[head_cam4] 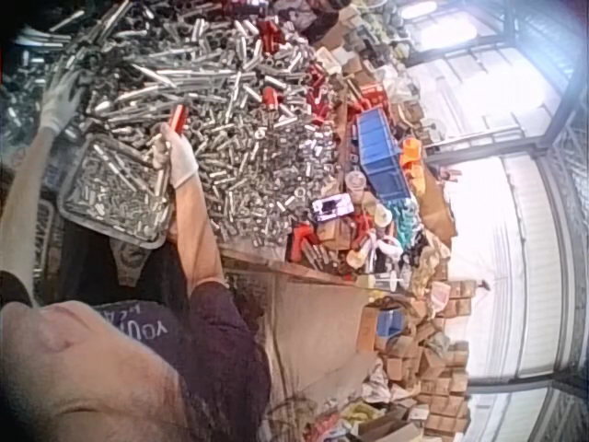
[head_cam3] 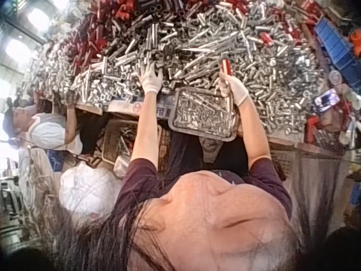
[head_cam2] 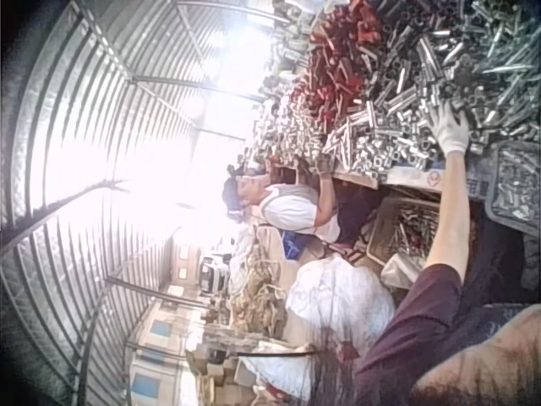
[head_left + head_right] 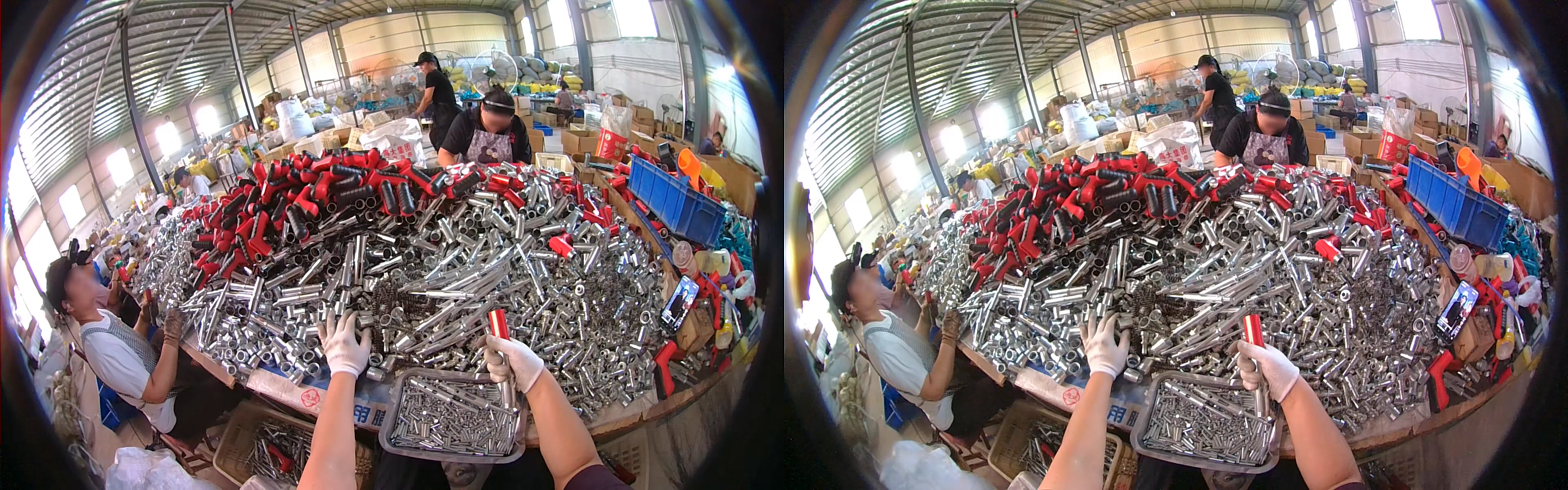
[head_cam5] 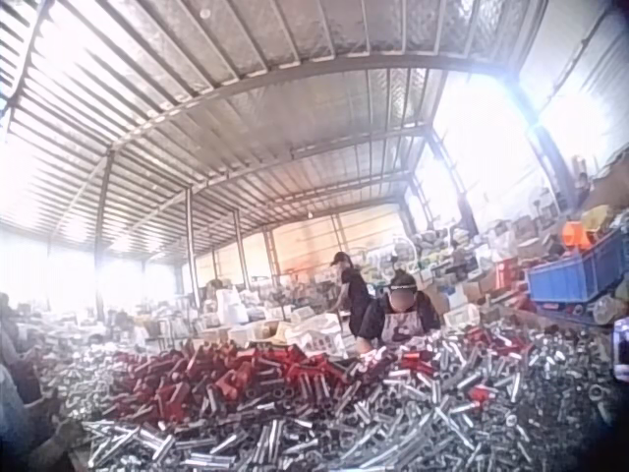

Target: Sorting and inspecting metal hardware components at a manufacturing facility.

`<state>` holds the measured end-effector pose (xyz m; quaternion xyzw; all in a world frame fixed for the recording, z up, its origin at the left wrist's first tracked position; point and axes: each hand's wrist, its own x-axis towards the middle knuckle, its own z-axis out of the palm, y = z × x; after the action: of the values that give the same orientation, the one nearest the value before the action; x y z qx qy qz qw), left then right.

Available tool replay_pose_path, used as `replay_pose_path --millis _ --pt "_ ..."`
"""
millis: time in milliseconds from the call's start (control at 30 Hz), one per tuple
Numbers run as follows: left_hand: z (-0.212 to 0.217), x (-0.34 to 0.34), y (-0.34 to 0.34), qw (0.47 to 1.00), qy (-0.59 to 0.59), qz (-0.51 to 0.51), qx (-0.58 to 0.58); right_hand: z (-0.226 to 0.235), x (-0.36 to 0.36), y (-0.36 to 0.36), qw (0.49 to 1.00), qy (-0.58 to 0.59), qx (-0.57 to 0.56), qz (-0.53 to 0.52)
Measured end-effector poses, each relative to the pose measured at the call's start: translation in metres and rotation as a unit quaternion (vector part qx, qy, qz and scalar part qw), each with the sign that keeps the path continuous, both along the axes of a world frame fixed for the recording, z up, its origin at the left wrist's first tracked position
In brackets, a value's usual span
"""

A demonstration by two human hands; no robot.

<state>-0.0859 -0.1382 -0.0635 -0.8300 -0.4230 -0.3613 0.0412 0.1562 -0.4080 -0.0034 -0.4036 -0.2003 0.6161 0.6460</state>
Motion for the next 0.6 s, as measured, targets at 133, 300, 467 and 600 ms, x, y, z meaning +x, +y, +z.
replay_pose_path --millis 133,300,467,600 --pt "0.0005 -0.0005 -0.0001 1.000 -0.001 -0.001 0.003 -0.0007 0.0000 0.0000 1.000 -0.002 -0.001 -0.001" --pt "0.0025 -0.0007 -0.0023 1.000 -0.004 -0.006 0.002 -0.0045 0.0011 0.0007 1.000 0.007 0.005 0.002" --pt "0.0024 -0.0010 -0.0021 1.000 -0.006 -0.005 0.005 -0.0044 0.0011 0.0011 1.000 0.004 0.000 0.001" --pt "0.0021 -0.0006 -0.0014 1.000 -0.007 -0.004 0.002 -0.0073 0.0027 0.0015 1.000 0.001 0.003 0.006"
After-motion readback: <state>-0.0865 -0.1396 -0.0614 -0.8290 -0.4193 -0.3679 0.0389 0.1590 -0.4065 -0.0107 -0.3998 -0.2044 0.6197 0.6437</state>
